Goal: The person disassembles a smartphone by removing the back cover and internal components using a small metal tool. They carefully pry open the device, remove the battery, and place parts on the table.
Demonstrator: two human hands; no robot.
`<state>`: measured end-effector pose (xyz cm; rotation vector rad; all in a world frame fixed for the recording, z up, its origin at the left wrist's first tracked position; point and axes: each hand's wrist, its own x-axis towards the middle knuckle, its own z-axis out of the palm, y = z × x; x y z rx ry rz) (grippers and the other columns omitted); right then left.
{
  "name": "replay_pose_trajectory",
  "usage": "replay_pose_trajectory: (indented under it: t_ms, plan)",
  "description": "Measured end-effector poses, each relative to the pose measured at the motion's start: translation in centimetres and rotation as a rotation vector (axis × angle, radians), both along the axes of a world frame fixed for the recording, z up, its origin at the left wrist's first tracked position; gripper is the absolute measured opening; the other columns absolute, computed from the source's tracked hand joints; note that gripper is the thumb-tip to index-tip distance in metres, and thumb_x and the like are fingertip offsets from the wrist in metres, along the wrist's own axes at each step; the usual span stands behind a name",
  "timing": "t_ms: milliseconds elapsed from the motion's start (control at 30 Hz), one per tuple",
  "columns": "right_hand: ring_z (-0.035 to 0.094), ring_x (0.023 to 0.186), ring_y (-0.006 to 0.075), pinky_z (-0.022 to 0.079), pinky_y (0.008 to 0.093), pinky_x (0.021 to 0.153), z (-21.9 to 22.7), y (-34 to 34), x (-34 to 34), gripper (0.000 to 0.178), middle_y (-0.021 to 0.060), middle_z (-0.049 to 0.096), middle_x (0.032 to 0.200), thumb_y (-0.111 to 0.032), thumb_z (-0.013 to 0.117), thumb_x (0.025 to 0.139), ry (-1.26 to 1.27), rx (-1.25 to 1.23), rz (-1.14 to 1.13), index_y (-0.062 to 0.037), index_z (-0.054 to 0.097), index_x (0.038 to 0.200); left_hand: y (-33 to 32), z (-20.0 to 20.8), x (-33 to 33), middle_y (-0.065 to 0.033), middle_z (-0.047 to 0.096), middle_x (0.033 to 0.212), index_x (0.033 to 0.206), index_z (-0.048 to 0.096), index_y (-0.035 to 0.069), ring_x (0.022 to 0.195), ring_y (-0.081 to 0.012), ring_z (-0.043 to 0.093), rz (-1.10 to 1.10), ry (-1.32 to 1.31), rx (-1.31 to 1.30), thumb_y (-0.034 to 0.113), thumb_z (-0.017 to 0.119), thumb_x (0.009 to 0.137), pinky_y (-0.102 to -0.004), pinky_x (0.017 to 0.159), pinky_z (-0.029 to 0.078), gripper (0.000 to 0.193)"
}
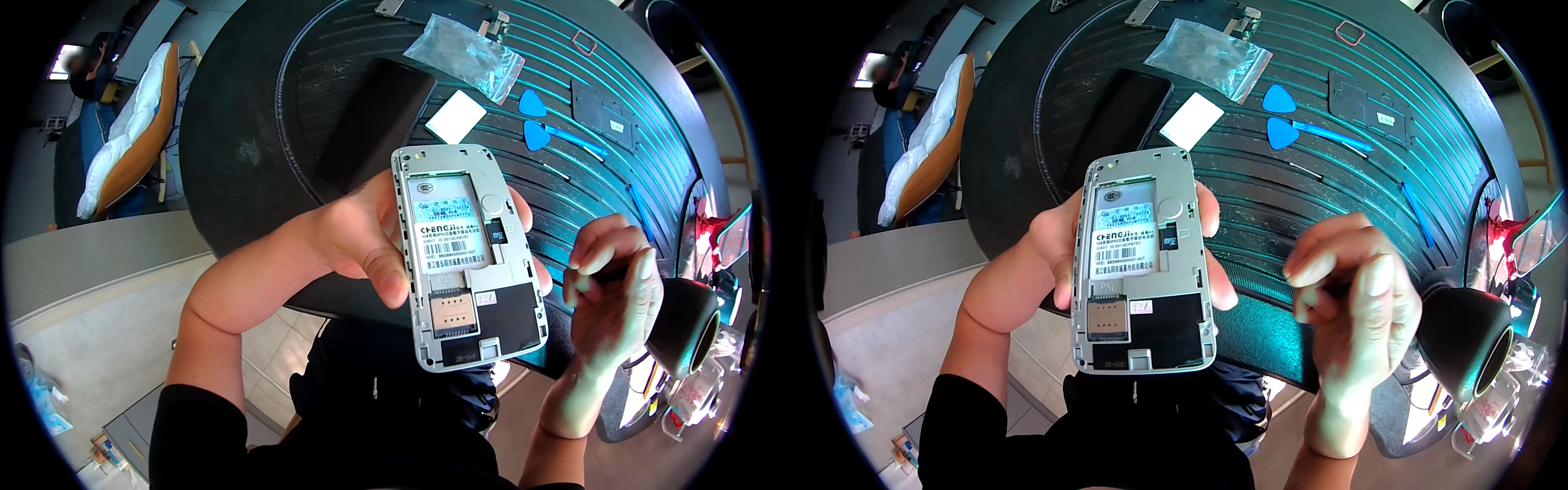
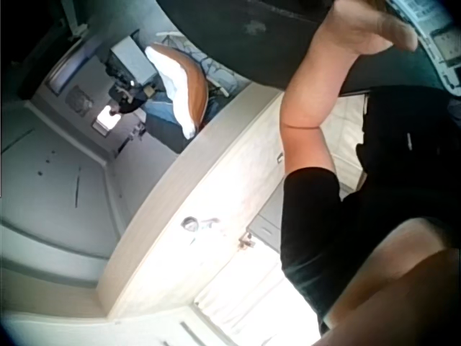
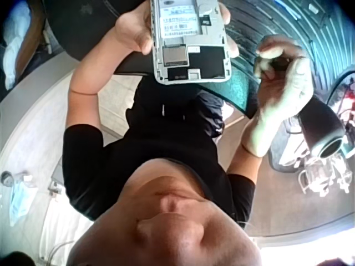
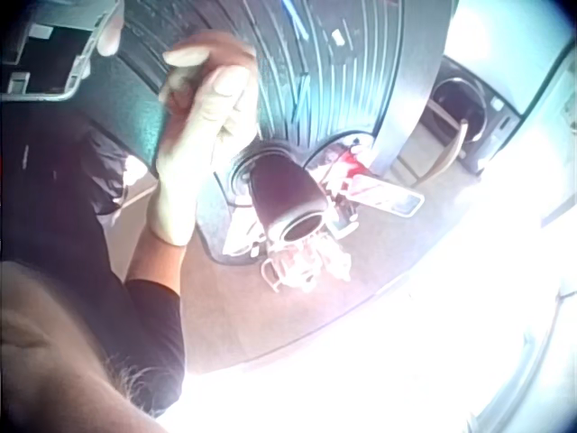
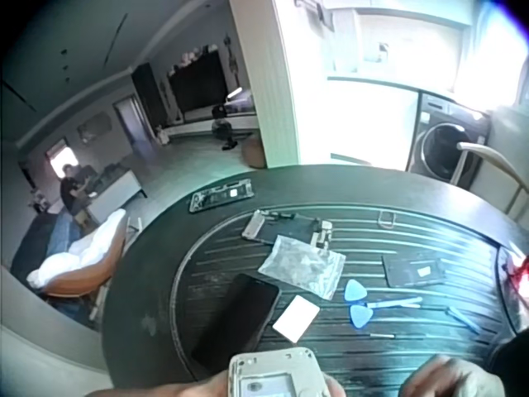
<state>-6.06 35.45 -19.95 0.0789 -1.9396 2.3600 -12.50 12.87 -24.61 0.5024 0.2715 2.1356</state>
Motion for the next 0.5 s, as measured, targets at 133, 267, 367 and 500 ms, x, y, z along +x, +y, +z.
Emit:
replay_pose_trajectory:
  t_ms: [133, 267, 367, 500]
  plan:
    - [0.034, 0.049, 0.0036, 0.031, 0.0182, 0.047, 0.1, -0.3, 0.2, 0.046, 0.0164, 0.058, 0.084, -0.03, 0.039, 0.105, -0.029, 0.001, 0.039, 0.0052, 0.059, 0.083, -0.6, 0.3, -0.1, -0.0368, 0.034, 0.141, 0.147, 0.021, -0.007, 0.126, -0.0546, 0.044, -0.033, -0.114, -0.07, 0.004, 0.085, 0.065, -0.064, 0.096, 0.046, 0.105]
    - [0.033, 0.047, 0.0032, 0.031, 0.0183, 0.046, 0.1, -0.3, 0.1, 0.046, 0.0165, 0.059, 0.081, -0.03, 0.039, 0.105, -0.03, 0.036, 0.036, 0.0047, 0.058, 0.081, -0.9, 0.7, -0.1, -0.0483, 0.03, 0.138, 0.148, 0.015, -0.009, 0.127, -0.0545, 0.043, -0.034, -0.226, -0.062, 0.006, 0.084, 0.065, -0.0587, 0.101, 0.043, 0.109]
    - [0.033, 0.046, 0.0033, 0.031, 0.0184, 0.045, 0.1, -0.4, 0.1, 0.047, 0.0166, 0.059, 0.08, -0.03, 0.039, 0.105, -0.01, 0.072, 0.052, 0.0047, 0.058, 0.081, -1.0, 0.9, 0.0, -0.048, 0.03, 0.138, 0.148, 0.015, -0.008, 0.128, -0.0543, 0.043, -0.037, -0.233, -0.088, 0.007, 0.084, 0.065, -0.0589, 0.101, 0.043, 0.11]
    - [0.034, 0.046, 0.0036, 0.031, 0.0185, 0.045, 0.2, -0.5, 0.2, 0.047, 0.0166, 0.058, 0.08, -0.03, 0.039, 0.105, -0.018, 0.085, 0.06, 0.0049, 0.058, 0.081, -1.0, 1.2, 0.0, -0.0468, 0.029, 0.14, 0.148, 0.015, -0.008, 0.128, -0.0536, 0.042, -0.061, -0.262, -0.121, 0.009, 0.085, 0.065, -0.0588, 0.1, 0.044, 0.11]
